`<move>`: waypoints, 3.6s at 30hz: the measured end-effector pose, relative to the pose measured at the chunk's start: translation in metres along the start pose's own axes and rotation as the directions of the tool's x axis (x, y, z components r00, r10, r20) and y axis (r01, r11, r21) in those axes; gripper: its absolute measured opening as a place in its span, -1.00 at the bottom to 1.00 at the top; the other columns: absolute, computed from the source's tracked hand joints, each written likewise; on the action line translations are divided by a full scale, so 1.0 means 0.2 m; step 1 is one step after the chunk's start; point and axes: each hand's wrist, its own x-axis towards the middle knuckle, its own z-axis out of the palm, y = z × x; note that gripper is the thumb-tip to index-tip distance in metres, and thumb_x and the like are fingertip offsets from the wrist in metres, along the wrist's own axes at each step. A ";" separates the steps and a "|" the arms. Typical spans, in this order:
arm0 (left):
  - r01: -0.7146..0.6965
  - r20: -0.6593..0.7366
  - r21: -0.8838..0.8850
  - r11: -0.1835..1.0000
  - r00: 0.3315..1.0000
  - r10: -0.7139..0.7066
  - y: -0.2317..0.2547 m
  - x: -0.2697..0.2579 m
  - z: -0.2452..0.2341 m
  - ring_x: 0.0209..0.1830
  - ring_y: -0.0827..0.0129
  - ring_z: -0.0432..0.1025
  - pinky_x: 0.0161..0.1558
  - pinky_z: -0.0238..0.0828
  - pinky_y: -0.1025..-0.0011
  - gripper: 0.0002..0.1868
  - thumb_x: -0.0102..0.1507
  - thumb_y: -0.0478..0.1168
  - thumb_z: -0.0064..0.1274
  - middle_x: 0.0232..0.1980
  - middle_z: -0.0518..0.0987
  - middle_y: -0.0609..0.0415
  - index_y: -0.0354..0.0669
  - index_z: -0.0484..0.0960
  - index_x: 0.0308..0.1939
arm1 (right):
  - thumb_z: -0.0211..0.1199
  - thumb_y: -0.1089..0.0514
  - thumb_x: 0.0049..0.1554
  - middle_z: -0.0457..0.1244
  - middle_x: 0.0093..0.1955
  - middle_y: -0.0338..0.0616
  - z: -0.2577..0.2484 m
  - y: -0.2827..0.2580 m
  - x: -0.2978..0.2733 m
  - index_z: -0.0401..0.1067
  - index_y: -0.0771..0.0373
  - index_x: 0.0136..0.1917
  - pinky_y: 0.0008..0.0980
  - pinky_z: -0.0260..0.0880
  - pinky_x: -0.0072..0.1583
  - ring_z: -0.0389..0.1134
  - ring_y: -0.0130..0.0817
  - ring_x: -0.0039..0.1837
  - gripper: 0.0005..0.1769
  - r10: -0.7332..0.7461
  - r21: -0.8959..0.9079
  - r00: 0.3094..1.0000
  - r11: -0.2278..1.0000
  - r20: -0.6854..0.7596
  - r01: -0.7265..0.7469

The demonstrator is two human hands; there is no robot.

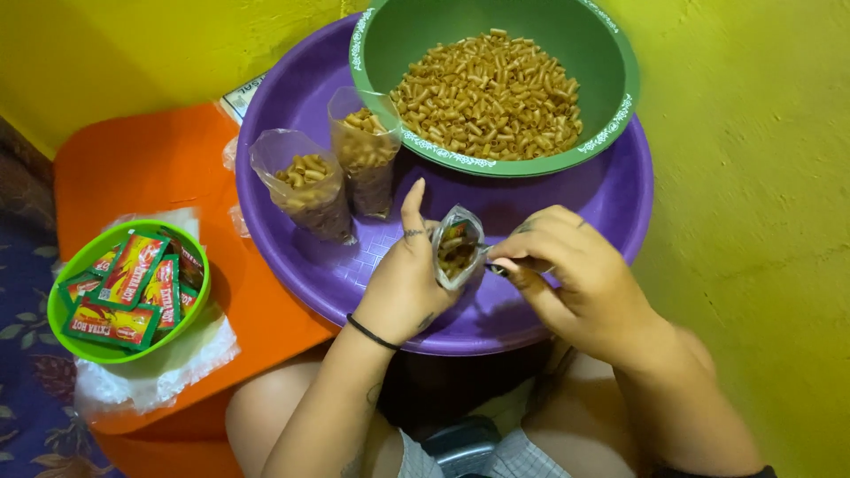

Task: A person is manually packaging snacks by scooping them from a large bowl into small plastic bags using a spoon.

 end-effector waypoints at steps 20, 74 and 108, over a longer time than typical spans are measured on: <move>0.144 0.046 -0.055 0.988 0.989 -0.142 0.02 0.00 -0.02 0.05 0.07 0.59 0.06 0.49 0.36 0.31 -0.08 -0.23 0.38 0.14 0.60 -0.22 -0.47 -0.25 0.50 | 0.29 0.38 0.06 0.31 -0.11 -0.13 0.05 0.02 -0.02 0.50 0.30 0.00 -0.40 0.32 -0.03 0.28 -0.28 -0.09 -0.80 0.074 0.028 0.995 0.997 -0.064 -0.072; 0.127 0.148 0.168 0.978 0.977 -0.152 0.06 0.00 -0.01 0.27 -0.16 0.44 0.31 0.38 -0.03 0.17 0.07 -0.17 0.34 0.23 0.55 -0.27 -0.19 -0.19 0.54 | 0.24 0.30 0.24 0.38 -0.13 -0.03 0.00 -0.27 -0.32 0.54 0.27 0.03 -0.05 0.38 0.10 0.40 0.08 -0.02 -0.90 -0.044 -0.107 0.976 0.994 -0.211 0.022; 0.178 0.183 0.168 0.970 0.961 -0.208 0.11 0.00 -0.09 0.28 -0.18 0.42 0.33 0.36 -0.01 0.03 0.03 -0.16 0.35 0.23 0.53 -0.38 -0.12 0.04 0.45 | 0.19 0.30 0.28 0.40 -0.01 -0.06 0.10 -0.12 -0.28 0.50 0.27 0.04 -0.05 0.38 0.16 0.40 0.05 0.08 -0.90 -0.034 -0.025 0.934 0.999 -0.355 0.027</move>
